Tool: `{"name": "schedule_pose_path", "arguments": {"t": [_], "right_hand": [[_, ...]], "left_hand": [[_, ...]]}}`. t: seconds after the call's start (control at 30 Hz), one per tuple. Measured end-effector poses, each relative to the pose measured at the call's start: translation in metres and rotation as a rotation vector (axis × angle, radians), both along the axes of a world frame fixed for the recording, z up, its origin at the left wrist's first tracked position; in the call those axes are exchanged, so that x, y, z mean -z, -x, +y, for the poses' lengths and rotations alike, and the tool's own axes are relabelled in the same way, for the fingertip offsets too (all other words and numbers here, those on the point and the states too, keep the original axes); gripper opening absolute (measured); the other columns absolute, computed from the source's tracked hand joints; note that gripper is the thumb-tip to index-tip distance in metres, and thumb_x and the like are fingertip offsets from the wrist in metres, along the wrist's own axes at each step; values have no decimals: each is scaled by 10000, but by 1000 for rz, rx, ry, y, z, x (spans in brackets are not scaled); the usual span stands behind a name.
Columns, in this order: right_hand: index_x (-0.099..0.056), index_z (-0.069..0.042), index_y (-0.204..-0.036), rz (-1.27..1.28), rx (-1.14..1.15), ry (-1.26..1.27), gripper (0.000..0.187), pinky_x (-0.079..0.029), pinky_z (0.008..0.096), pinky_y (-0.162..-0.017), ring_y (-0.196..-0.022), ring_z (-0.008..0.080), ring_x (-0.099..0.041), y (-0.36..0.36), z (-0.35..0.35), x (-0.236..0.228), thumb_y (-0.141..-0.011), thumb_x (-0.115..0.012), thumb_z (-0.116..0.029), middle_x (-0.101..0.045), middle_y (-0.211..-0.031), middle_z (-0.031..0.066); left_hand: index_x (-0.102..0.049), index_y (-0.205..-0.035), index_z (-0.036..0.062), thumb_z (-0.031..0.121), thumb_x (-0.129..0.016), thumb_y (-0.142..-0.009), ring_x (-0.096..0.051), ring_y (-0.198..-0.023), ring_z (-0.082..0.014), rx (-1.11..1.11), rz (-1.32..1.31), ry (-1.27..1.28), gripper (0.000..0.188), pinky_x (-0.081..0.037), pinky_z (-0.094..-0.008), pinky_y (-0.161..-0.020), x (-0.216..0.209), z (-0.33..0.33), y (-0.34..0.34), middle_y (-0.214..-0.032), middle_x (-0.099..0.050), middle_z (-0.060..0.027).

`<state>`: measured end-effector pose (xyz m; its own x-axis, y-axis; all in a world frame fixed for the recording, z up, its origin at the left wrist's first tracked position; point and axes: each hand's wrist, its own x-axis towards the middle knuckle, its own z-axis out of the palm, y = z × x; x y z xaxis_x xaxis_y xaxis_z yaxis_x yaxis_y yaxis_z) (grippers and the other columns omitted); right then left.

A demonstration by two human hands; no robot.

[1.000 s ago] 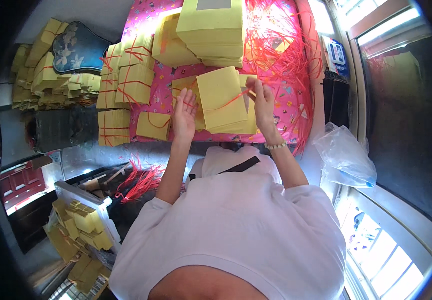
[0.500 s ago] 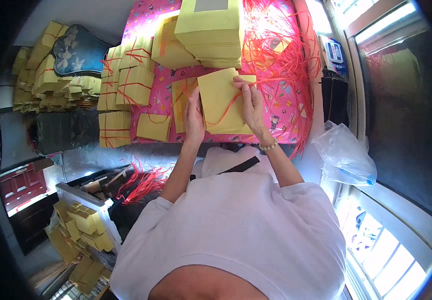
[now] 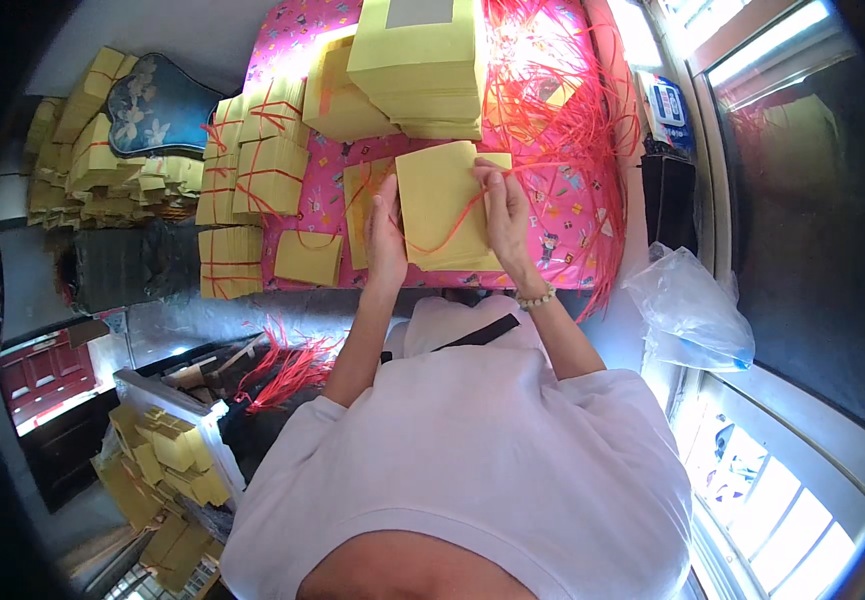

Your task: Bundling, checking, and stacking sheets of yellow joss paper.

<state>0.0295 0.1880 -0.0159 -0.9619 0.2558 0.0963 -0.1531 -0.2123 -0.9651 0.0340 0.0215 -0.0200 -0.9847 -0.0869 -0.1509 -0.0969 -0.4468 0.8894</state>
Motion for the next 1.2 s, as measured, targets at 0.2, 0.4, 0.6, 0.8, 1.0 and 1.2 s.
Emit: {"name": "schedule_pose_path", "arguments": {"t": [0.2, 0.4, 0.6, 0.8, 1.0, 1.2], "right_hand": [[-633, -16, -1007, -165, 56, 1, 324, -456, 230, -686, -720, 79, -540, 9, 38, -7, -973, -438, -273, -583, -830, -7], [-638, -29, -990, -402, 34, 135, 308, -476, 218, -601, -653, 63, -514, -7, 37, 10, -962, -458, -278, -517, -743, -29], [-640, -48, -966, -558, 28, 232, 288, -479, 225, -586, -633, 69, -513, -13, 33, 25, -956, -467, -279, -511, -730, -34], [-618, -81, -869, -781, -1, 211, 260, -465, 231, -580, -626, 67, -525, -8, 31, 84, -928, -510, -310, -526, -721, -41], [-615, -53, -806, -744, -55, -120, 300, -439, 253, -538, -540, 114, -531, 1, 29, 124, -895, -554, -333, -549, -629, -11], [-657, -22, -872, -629, -11, -677, 333, -485, 355, -610, -668, 247, -646, 9, 14, 118, -834, -584, -344, -665, -751, 133]], "left_hand": [[-462, -1279, 68, 377, -408, -960, -479, -1155, -201, -83, -193, -212, 447, -341, -346, -1020, -5, -36, 7, -1224, -526, -89], [-569, -1168, 78, 296, -545, -916, -588, -809, -145, -177, -320, -175, 333, -487, -290, -761, 21, -48, 7, -914, -615, -35], [-589, -1132, 102, 274, -566, -906, -593, -765, -142, -188, -466, -64, 285, -497, -284, -676, 51, -47, -3, -882, -612, -18], [-612, -1048, 91, 285, -591, -884, -615, -704, -153, -110, -549, 4, 255, -500, -272, -595, 98, -39, -12, -859, -638, -35], [-604, -1007, 43, 267, -633, -846, -621, -701, -155, -26, -677, 70, 277, -499, -278, -585, 127, -39, -1, -871, -643, -54], [-591, -1066, -16, 155, -639, -839, -627, -745, -189, -129, -568, 79, 289, -510, -293, -626, 161, -35, 3, -903, -645, -89]]}}
